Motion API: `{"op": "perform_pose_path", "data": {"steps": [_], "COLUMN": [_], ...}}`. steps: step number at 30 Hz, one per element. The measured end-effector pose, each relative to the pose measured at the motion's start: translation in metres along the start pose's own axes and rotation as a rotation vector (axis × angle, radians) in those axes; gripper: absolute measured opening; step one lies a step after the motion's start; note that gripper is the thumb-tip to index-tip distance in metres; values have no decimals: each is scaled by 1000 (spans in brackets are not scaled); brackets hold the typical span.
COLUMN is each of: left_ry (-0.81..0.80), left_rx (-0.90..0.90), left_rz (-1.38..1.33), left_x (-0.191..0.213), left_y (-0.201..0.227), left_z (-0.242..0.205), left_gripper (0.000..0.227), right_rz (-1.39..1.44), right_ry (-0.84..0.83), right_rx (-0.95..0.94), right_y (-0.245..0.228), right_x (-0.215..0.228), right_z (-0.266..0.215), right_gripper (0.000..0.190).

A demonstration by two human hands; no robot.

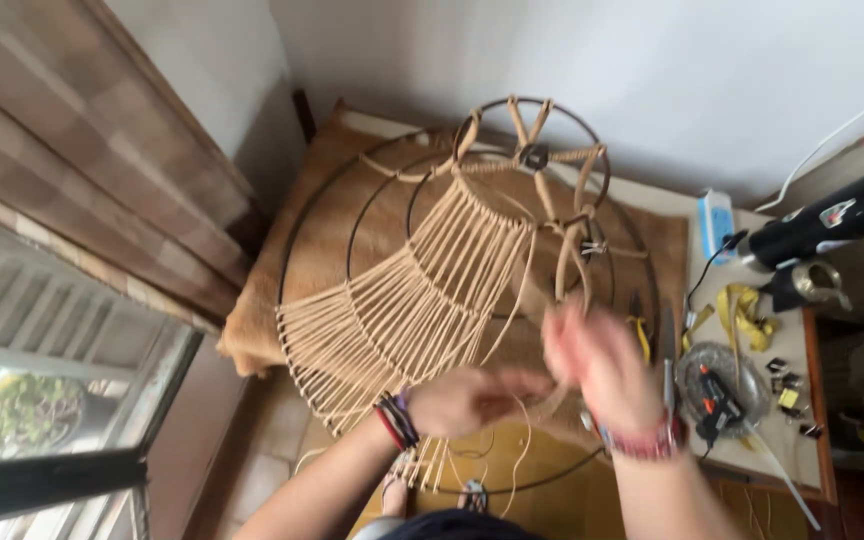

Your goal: Assembling a wicker furniture piece by securing rattan strands to a frame using a stapler, pliers, and hot glue.

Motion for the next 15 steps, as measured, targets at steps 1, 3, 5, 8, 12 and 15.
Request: {"op": "perform_pose_path", "data": {"steps": [1,3,5,8,12,15], "left_ry": [133,260,383,224,-317,-705], "left_rx": [89,168,-9,-387,31,120], "left_rz": [-520,-1029,-1360,-1388,-282,251], "left_x": [11,28,39,9,-67,-91], "left_y": [-8,-3,26,6,-44,-93], "left_z": [10,29,46,51,-8,-32], "left_gripper": [45,78,59,27,32,25], "right_rz": [-4,-19,-936,-886,276,265], "right_ry": [-175,-351,-662,-524,-482,-441], "right_rx": [-110,-207,-393,-294,-148,134], "right_y": [19,50,89,95,5,9], "right_x": [7,20,25,38,15,26], "right_z": [-11,-23,-35,-27,-13,-25], "right_gripper": [30,23,25,31,44,46]}}
Point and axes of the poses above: each hand's wrist, its own z-axis towards the middle knuckle, its own x-axis out of the back of the hand, y = z × x, the point moved 2 cm from there along z, towards the middle knuckle, and after that the axes turned 11 degrees about -x, right-handed, at the moved point
